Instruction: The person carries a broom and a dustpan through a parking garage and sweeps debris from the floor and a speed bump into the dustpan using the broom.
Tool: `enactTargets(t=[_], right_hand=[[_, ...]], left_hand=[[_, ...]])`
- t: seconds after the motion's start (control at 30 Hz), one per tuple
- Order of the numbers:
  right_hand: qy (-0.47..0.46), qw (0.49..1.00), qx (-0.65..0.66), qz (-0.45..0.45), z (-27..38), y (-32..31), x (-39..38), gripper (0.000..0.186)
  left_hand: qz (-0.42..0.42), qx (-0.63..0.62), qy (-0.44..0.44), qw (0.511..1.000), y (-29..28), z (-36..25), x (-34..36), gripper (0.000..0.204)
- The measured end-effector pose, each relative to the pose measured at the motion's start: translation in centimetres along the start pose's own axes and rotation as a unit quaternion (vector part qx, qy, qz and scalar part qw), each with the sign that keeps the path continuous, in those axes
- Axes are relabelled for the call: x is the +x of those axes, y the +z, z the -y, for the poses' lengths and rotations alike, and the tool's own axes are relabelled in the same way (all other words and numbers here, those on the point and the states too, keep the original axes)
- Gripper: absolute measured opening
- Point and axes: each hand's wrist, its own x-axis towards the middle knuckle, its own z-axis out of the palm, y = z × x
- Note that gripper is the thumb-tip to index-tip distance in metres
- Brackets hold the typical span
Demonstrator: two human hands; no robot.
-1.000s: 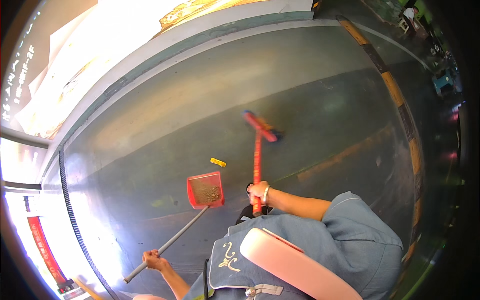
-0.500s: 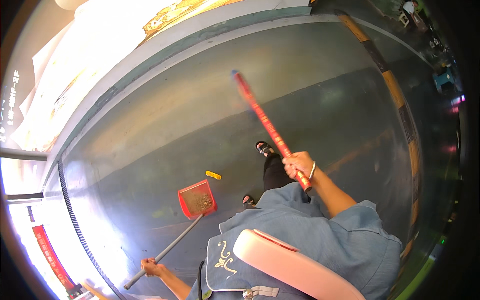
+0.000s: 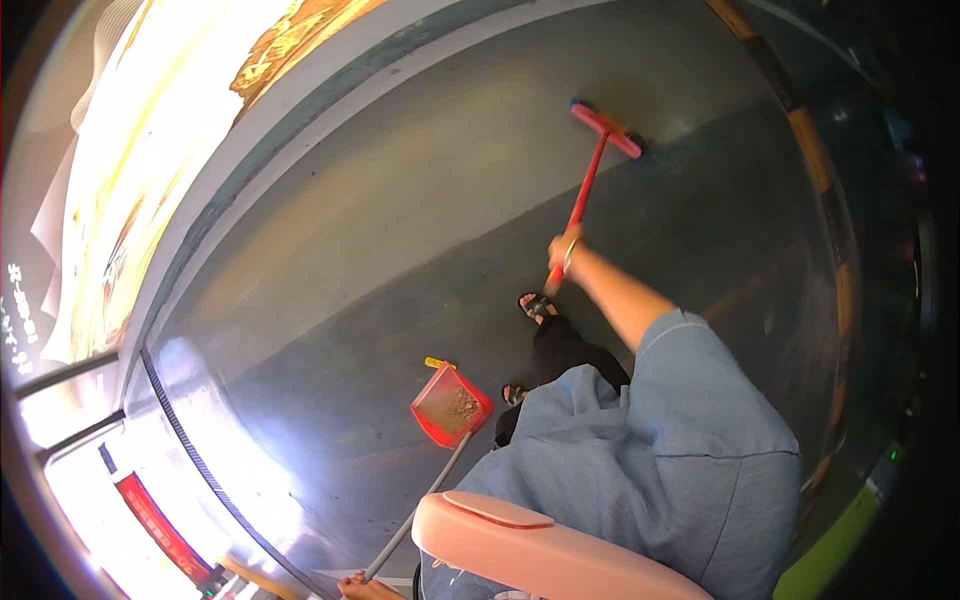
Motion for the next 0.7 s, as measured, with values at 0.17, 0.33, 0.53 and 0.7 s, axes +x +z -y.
enactTargets(t=[0.17, 0.33, 0.53, 0.7], right_hand=[[0.072, 0.995, -0.013, 0.072, -2.6, 14.7, -18.7, 0.004], [0.121, 0.903, 0.052, 0.409, 3.6, 13.9, -22.2, 0.011], [0.161, 0.853, 0.062, 0.492, 10.5, 15.0, -23.9, 0.01], [-0.036, 0.931, -0.005, 0.362, 14.8, 18.5, -21.5, 0.012]], left_hand=[[0.022, -0.058, -0.028, 0.998, 0.8, -4.2, -0.3, 0.019], [0.007, -0.118, -0.103, 0.988, 1.7, -3.9, -1.0, 0.02], [0.012, -0.16, -0.172, 0.972, 4.7, -1.5, 1.2, 0.017], [-0.045, -0.206, -0.167, 0.963, 4.5, 0.0, 2.6, 0.015]])
